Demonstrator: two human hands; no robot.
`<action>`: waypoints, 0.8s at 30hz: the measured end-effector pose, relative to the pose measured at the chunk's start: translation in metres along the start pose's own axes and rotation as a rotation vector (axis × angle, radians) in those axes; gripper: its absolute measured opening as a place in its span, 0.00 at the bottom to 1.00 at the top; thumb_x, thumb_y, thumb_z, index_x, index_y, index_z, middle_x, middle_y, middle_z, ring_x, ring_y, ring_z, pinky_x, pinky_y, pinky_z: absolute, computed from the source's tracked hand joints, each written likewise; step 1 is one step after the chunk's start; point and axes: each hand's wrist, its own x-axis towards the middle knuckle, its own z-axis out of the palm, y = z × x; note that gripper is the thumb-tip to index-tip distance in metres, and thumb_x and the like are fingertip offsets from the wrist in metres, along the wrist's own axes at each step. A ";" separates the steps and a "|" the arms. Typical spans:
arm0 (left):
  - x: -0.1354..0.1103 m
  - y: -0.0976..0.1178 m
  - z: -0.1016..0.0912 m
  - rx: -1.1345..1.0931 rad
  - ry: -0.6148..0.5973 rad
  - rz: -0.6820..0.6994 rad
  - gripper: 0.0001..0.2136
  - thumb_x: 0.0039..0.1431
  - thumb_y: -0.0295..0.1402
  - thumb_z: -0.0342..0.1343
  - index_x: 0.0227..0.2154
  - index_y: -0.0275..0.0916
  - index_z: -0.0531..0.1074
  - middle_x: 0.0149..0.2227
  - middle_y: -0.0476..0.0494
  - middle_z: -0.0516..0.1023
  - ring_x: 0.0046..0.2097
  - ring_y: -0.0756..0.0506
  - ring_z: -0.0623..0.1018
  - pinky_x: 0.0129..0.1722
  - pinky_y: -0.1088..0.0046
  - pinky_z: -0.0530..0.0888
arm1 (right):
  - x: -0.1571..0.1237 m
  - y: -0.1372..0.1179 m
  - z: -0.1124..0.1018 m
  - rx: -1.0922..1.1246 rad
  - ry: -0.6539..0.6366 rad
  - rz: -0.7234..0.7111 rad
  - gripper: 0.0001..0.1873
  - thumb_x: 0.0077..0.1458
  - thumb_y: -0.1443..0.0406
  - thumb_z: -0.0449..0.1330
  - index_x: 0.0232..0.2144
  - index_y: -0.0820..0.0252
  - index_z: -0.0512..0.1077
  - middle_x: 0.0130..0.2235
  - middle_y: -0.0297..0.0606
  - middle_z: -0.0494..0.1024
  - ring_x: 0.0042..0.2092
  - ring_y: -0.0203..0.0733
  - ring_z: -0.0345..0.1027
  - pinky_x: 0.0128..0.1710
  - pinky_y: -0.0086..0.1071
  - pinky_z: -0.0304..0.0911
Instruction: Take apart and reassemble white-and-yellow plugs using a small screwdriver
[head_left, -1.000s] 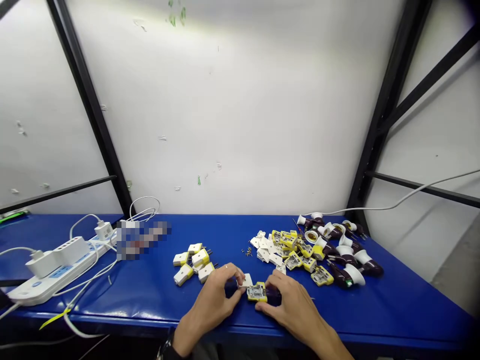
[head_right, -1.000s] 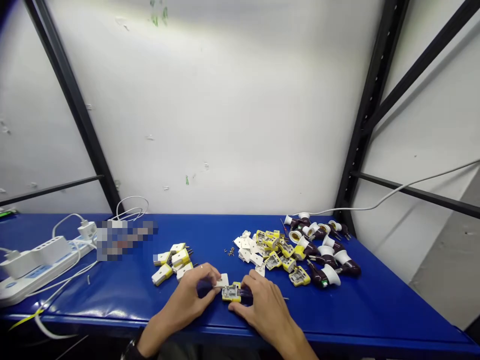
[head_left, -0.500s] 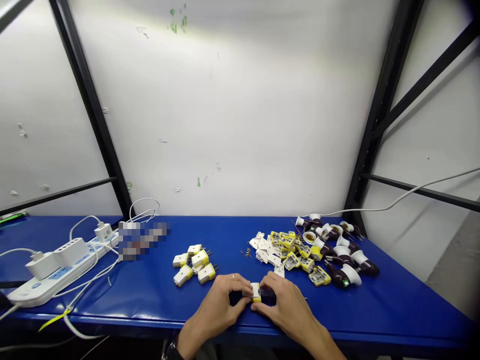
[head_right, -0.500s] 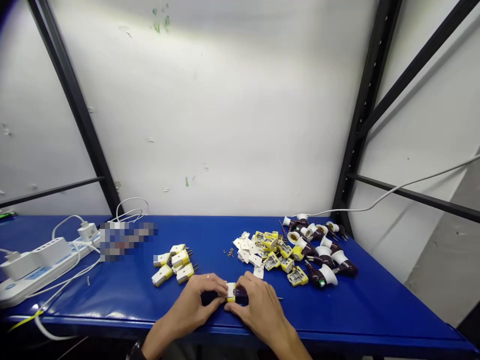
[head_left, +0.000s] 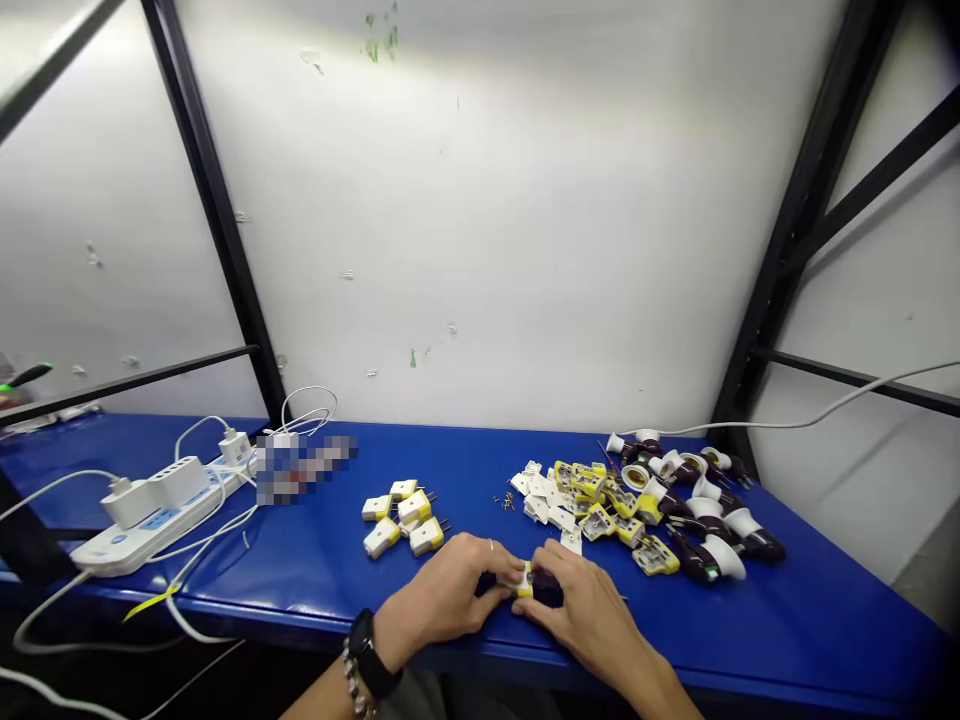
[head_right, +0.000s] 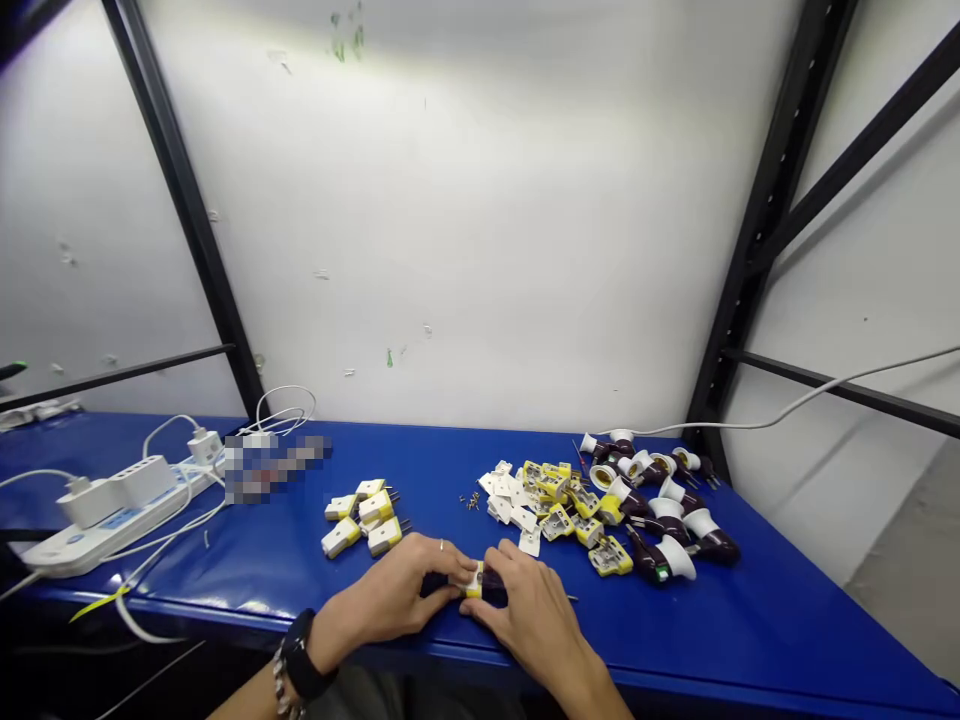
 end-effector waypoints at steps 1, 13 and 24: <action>0.002 0.001 -0.002 0.023 -0.030 0.018 0.12 0.60 0.23 0.57 0.42 0.44 0.81 0.45 0.47 0.84 0.47 0.44 0.82 0.49 0.72 0.75 | 0.000 0.000 0.000 0.003 0.003 0.002 0.10 0.53 0.58 0.68 0.32 0.53 0.72 0.36 0.32 0.77 0.35 0.42 0.72 0.32 0.31 0.58; 0.050 -0.028 -0.020 0.465 0.083 -0.215 0.13 0.61 0.27 0.56 0.47 0.43 0.79 0.46 0.41 0.82 0.48 0.39 0.80 0.49 0.64 0.74 | -0.005 -0.006 -0.006 0.092 0.115 0.110 0.19 0.44 0.58 0.71 0.39 0.52 0.73 0.39 0.34 0.78 0.40 0.46 0.73 0.38 0.33 0.64; 0.076 -0.059 -0.014 0.677 -0.117 -0.365 0.09 0.65 0.29 0.53 0.39 0.41 0.79 0.40 0.40 0.82 0.42 0.39 0.82 0.42 0.67 0.75 | -0.006 -0.003 -0.008 0.189 0.213 0.089 0.16 0.48 0.56 0.70 0.37 0.54 0.74 0.37 0.35 0.77 0.37 0.44 0.72 0.35 0.31 0.65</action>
